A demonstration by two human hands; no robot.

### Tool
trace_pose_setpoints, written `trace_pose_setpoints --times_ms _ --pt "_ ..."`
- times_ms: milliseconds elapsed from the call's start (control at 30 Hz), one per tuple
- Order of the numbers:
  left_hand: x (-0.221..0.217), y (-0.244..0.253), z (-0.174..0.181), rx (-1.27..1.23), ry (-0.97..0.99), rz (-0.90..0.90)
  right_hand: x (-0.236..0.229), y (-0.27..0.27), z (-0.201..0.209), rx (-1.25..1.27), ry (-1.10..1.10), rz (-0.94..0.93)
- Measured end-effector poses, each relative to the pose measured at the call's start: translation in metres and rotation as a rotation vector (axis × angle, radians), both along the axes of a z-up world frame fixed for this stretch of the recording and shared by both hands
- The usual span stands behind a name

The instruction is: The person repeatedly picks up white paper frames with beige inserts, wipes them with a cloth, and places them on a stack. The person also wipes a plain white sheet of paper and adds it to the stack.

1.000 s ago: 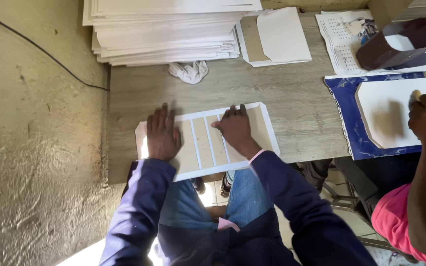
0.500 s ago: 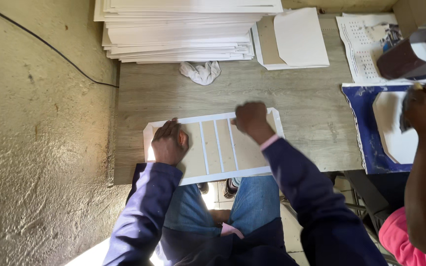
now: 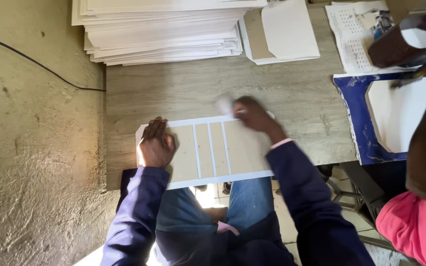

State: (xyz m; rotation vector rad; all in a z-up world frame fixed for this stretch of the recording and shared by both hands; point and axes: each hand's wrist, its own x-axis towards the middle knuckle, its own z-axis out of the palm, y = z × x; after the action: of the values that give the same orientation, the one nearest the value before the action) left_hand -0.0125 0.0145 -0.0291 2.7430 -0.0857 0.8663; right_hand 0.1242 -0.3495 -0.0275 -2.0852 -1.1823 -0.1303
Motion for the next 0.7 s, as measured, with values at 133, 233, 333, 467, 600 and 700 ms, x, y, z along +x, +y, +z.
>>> trace_pose_setpoints --times_ms 133,233,333,467,600,700 --pt "0.005 0.001 -0.018 0.020 -0.104 0.054 0.007 -0.072 -0.002 -0.156 0.133 -0.323" --pt "0.003 0.001 -0.030 0.062 -0.140 0.098 -0.009 -0.018 -0.026 -0.051 0.168 -0.218" --pt "0.007 0.001 -0.031 0.086 -0.170 0.124 -0.024 0.057 -0.002 0.065 0.179 -0.014" --pt "0.005 -0.002 -0.027 0.075 -0.158 0.116 0.008 0.082 0.000 -0.033 0.065 -0.137" --pt "0.002 -0.001 -0.011 0.004 -0.146 0.099 0.005 0.171 -0.039 0.284 0.339 0.275" --pt "-0.004 0.001 -0.018 0.004 -0.138 0.102 0.011 0.196 -0.026 0.221 0.329 0.310"
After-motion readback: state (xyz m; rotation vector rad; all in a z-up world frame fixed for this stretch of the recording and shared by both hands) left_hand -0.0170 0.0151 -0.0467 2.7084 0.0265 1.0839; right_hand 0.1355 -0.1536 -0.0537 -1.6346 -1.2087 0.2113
